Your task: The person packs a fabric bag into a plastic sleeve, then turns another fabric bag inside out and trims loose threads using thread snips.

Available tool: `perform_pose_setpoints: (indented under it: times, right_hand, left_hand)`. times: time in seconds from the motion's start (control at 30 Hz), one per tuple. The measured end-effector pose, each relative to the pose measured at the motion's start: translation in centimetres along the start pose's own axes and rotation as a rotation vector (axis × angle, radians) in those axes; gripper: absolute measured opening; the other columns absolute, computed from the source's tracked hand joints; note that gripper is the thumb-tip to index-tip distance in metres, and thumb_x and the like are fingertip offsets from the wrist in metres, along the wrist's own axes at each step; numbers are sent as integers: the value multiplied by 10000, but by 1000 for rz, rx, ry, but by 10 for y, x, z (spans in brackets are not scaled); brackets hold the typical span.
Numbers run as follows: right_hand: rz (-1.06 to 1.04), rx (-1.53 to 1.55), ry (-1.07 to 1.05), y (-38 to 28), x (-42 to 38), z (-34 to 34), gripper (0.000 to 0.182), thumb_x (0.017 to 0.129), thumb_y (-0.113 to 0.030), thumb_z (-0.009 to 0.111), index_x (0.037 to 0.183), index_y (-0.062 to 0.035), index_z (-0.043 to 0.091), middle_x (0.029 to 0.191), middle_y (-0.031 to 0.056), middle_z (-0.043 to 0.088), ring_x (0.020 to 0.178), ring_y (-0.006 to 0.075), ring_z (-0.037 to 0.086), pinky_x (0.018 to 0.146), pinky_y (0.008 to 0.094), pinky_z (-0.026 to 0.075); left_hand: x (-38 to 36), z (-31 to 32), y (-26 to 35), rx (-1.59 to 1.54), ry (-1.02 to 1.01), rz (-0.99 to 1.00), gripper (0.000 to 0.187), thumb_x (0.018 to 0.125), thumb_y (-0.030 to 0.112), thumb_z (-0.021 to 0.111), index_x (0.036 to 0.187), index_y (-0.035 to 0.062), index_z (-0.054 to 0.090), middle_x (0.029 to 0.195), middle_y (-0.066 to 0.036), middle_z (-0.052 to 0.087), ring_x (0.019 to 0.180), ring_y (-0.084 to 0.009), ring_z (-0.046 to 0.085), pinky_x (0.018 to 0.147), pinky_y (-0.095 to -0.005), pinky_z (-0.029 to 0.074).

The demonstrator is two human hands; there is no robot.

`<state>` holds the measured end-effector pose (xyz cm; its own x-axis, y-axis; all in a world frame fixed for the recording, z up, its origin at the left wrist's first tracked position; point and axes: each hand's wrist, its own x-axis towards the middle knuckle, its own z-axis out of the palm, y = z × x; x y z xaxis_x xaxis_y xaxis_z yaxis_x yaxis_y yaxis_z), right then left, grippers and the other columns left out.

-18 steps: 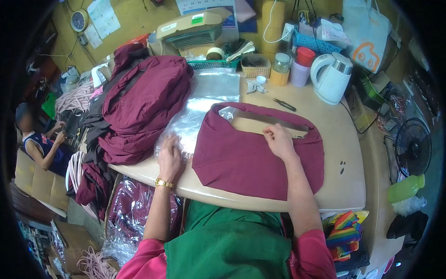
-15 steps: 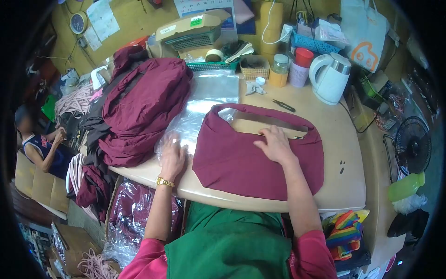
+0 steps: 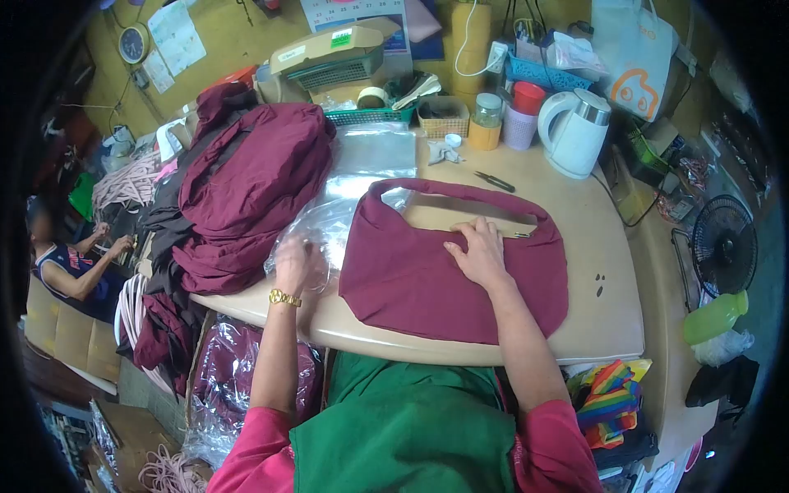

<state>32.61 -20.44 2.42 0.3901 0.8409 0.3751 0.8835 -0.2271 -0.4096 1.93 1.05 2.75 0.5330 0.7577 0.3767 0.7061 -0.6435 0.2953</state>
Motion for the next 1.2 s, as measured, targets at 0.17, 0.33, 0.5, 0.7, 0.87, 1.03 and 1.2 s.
perform_pose_setpoints:
  times: [0.17, 0.33, 0.5, 0.7, 0.87, 1.03, 1.2]
  right_hand:
    - [-36, -24, -49, -11, 2, -5, 359, 834, -253, 735, 1142, -87, 653, 1100, 134, 556, 1092, 336, 514, 981, 436, 414]
    - [-492, 465, -85, -132, 8, -7, 236, 817, -155, 696, 1023, -49, 652, 1092, 154, 613, 1031, 350, 585, 932, 444, 462]
    - [-829, 432, -416, -190, 2, 57, 295, 795, -145, 724, 1037, -3, 632, 1131, 163, 605, 1093, 325, 581, 964, 410, 464]
    - [-719, 117, -146, -194, -2, 89, 324, 847, -179, 658, 1102, 12, 603, 1099, 249, 585, 1110, 397, 552, 996, 478, 413]
    - [-621, 84, -411, -194, -6, 85, 341, 899, -223, 582, 1141, 17, 584, 1186, 281, 553, 1185, 422, 501, 1038, 512, 371]
    - [-616, 67, -382, -192, -12, 94, 384, 932, -262, 524, 1197, 15, 555, 1210, 282, 545, 1190, 429, 492, 1050, 520, 351]
    - [-640, 12, -355, -190, -14, 98, 431, 945, -262, 512, 1284, 3, 509, 1315, 300, 500, 1285, 454, 433, 1129, 537, 275]
  left_hand:
    - [-14, 8, -1, -151, 224, 243, 525, 788, 50, 623, 1309, 90, 574, 1379, -234, 504, 1259, -419, 485, 1079, -478, 394]
    - [-9, -4, -17, -203, -155, 153, 594, 812, -24, 496, 1381, 143, 532, 1506, -157, 427, 1353, -380, 433, 1093, -439, 390]
    - [8, -3, 3, -39, 143, 59, 473, 806, 7, 604, 1275, 65, 613, 1068, -242, 655, 1032, -381, 635, 902, -405, 517]
    - [30, 4, -6, -681, 30, -189, 170, 805, 114, 693, 840, -1, 574, 1110, -205, 619, 1187, -381, 553, 951, -437, 485]
    - [6, -11, 23, -223, -18, 146, 755, 857, 379, 674, 1478, 104, 343, 1485, -192, 415, 1428, -401, 309, 1164, -535, 228]
    - [16, -27, 34, 111, -479, 201, 705, 868, 485, 622, 1487, 216, 418, 1608, -82, 263, 1475, -408, 184, 1161, -613, 148]
    - [15, 0, 13, -369, -398, 427, 554, 918, 347, 602, 1432, 169, 499, 1521, -96, 426, 1425, -363, 326, 1147, -579, 204]
